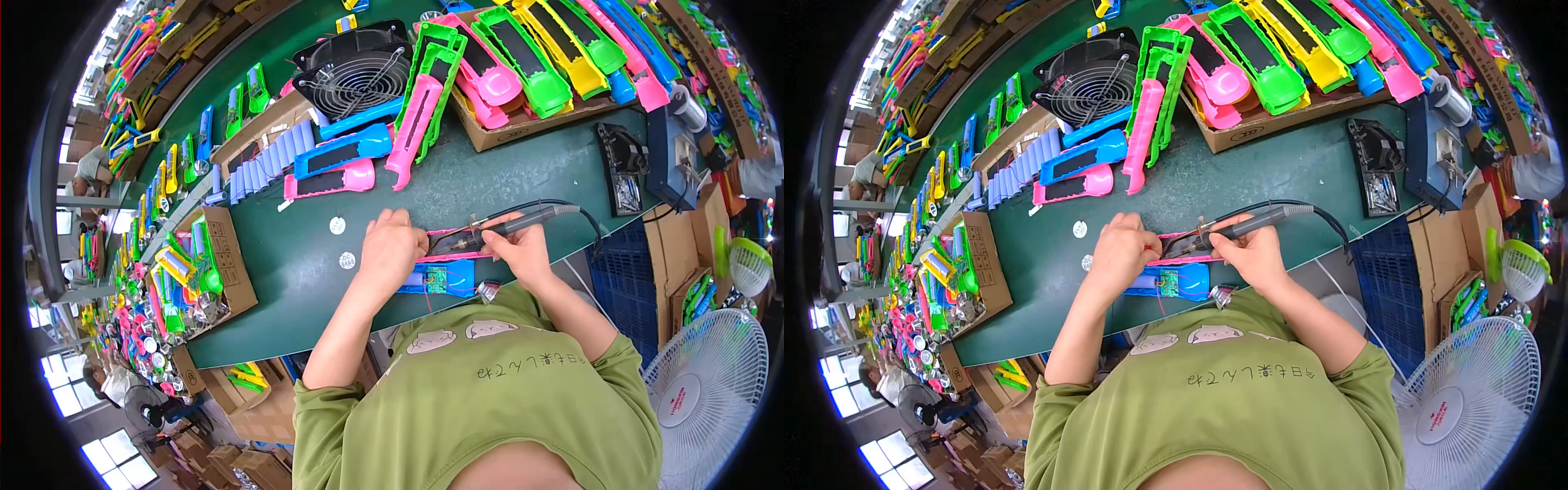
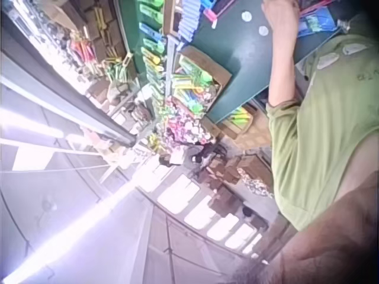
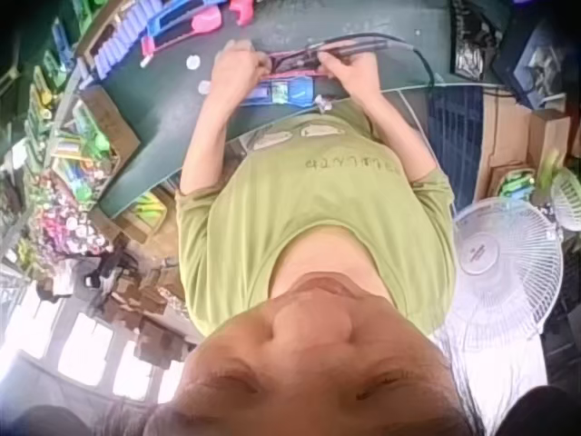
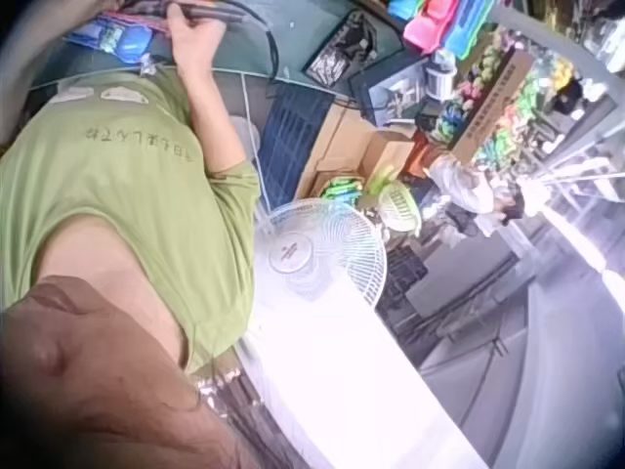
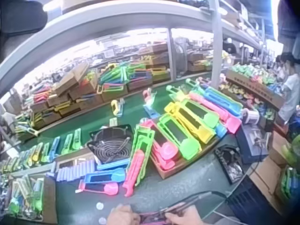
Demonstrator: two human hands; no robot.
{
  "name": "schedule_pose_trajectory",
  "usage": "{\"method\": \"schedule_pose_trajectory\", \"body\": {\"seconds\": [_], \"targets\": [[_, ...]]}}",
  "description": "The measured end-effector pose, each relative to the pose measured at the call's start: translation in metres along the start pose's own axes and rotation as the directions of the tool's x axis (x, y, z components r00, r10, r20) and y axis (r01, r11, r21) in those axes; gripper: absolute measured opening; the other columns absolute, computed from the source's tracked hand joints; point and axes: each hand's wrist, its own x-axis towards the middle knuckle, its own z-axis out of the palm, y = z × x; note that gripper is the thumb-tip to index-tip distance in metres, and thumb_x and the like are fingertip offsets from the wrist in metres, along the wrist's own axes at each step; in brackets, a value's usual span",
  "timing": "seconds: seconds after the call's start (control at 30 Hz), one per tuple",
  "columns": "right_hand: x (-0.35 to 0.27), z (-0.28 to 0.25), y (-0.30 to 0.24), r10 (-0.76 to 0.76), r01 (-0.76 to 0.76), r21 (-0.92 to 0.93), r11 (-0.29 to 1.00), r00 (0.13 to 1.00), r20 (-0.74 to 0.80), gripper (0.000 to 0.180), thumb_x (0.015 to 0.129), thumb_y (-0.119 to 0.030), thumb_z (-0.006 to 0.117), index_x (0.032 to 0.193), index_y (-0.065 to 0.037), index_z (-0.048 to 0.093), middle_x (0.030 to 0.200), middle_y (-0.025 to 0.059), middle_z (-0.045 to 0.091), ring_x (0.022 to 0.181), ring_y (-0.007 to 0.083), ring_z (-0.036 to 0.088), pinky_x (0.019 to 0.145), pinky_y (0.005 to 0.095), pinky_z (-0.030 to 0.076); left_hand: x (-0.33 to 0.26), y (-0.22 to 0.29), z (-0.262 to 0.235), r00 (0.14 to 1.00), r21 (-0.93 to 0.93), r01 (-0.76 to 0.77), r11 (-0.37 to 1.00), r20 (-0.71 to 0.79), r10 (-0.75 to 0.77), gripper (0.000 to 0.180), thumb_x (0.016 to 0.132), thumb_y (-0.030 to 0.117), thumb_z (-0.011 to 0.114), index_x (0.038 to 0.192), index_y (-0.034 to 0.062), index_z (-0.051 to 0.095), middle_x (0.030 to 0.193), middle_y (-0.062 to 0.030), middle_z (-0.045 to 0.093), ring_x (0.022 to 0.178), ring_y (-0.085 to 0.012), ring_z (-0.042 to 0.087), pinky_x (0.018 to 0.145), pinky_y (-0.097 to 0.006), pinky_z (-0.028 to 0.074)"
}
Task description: The person assembles portable flashlights by soldering internal wiring connections onto circuit boards with a soldering iron, fitting the plastic casing parts together by hand, and placing the assembled flashlights onto the conveyor line.
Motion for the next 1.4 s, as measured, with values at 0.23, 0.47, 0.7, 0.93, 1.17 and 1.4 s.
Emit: {"method": "schedule_pose_trajectory", "body": {"seconds": [0.23, 0.47, 0.7, 0.93, 1.17, 1.4], "targets": [[0.001, 0.001, 0.004, -0.022, 0.022, 0.006, 1.0, 1.0, -0.019, 0.013, 0.078, 0.0, 0.061, 0.09, 0.003, 0.056, 0.077, 0.0073, 0.062, 0.062, 0.0083, 0.059, 0.051, 0.0193, 0.046, 0.003, -0.002, 0.006, 0.999, 0.006, -0.022, 1.0, -0.045, 0.022, 0.004, 0.059, 0.005, 0.064, 0.062, 0.0069, 0.063, 0.069, -0.0093, 0.049, 0.074, -0.0269, 0.049, 0.067, -0.036, 0.042], [-0.001, -0.003, 0.005, -0.061, 0.061, -0.001, 0.998, 0.998, 0.008, 0.013, 0.079, -0.002, 0.061, 0.09, 0.002, 0.056, 0.076, 0.0071, 0.062, 0.063, 0.0091, 0.06, 0.051, 0.0197, 0.046, 0.005, -0.004, 0.008, 0.997, 0.007, -0.067, 0.998, -0.035, 0.067, 0.003, 0.059, 0.002, 0.062, 0.061, 0.0043, 0.061, 0.069, -0.0114, 0.049, 0.074, -0.0281, 0.049, 0.067, -0.036, 0.043], [-0.006, -0.008, 0.005, -0.129, 0.13, 0.046, 0.99, 0.991, -0.03, 0.013, 0.079, -0.002, 0.061, 0.091, 0.003, 0.056, 0.076, 0.0082, 0.061, 0.064, 0.0109, 0.061, 0.052, 0.0203, 0.048, 0.006, -0.005, 0.007, 0.998, -0.018, -0.058, 0.998, -0.004, 0.058, 0.003, 0.059, 0.002, 0.062, 0.061, 0.004, 0.061, 0.069, -0.0116, 0.05, 0.076, -0.0282, 0.05, 0.067, -0.036, 0.043], [-0.033, -0.022, 0.006, -0.445, 0.433, -0.115, 0.894, 0.888, -0.115, 0.021, 0.08, -0.001, 0.059, 0.099, 0.003, 0.051, 0.08, 0.0098, 0.062, 0.076, 0.0173, 0.062, 0.07, 0.0304, 0.051, 0.006, -0.004, 0.007, 0.998, 0.023, -0.057, 0.998, 0.003, 0.057, 0.003, 0.059, 0.003, 0.063, 0.062, 0.0053, 0.062, 0.07, -0.0105, 0.051, 0.076, -0.0274, 0.051, 0.068, -0.035, 0.043], [-0.033, -0.035, -0.017, -0.563, 0.507, -0.679, 0.531, 0.81, 0.164, 0.036, 0.072, -0.01, 0.068, 0.106, -0.005, 0.055, 0.104, 0.0081, 0.057, 0.105, 0.0248, 0.053, 0.102, 0.0467, 0.026, 0.005, 0.004, 0.003, 0.999, 0.125, -0.037, 0.991, -0.01, 0.039, 0.004, 0.058, 0.006, 0.064, 0.06, 0.0083, 0.062, 0.072, -0.0083, 0.051, 0.079, -0.0254, 0.05, 0.069, -0.037, 0.042], [-0.032, -0.04, -0.008, -0.488, 0.498, -0.677, 0.542, 0.842, 0.229, 0.046, 0.067, -0.01, 0.069, 0.112, -0.013, 0.058, 0.114, 0.0062, 0.047, 0.112, 0.0238, 0.047, 0.104, 0.0475, 0.023, 0.004, 0.004, -0.003, 0.999, 0.122, -0.05, 0.991, 0.017, 0.048, 0.005, 0.059, 0.007, 0.065, 0.063, 0.0098, 0.065, 0.071, -0.0068, 0.051, 0.079, -0.025, 0.049, 0.068, -0.036, 0.04]]}}
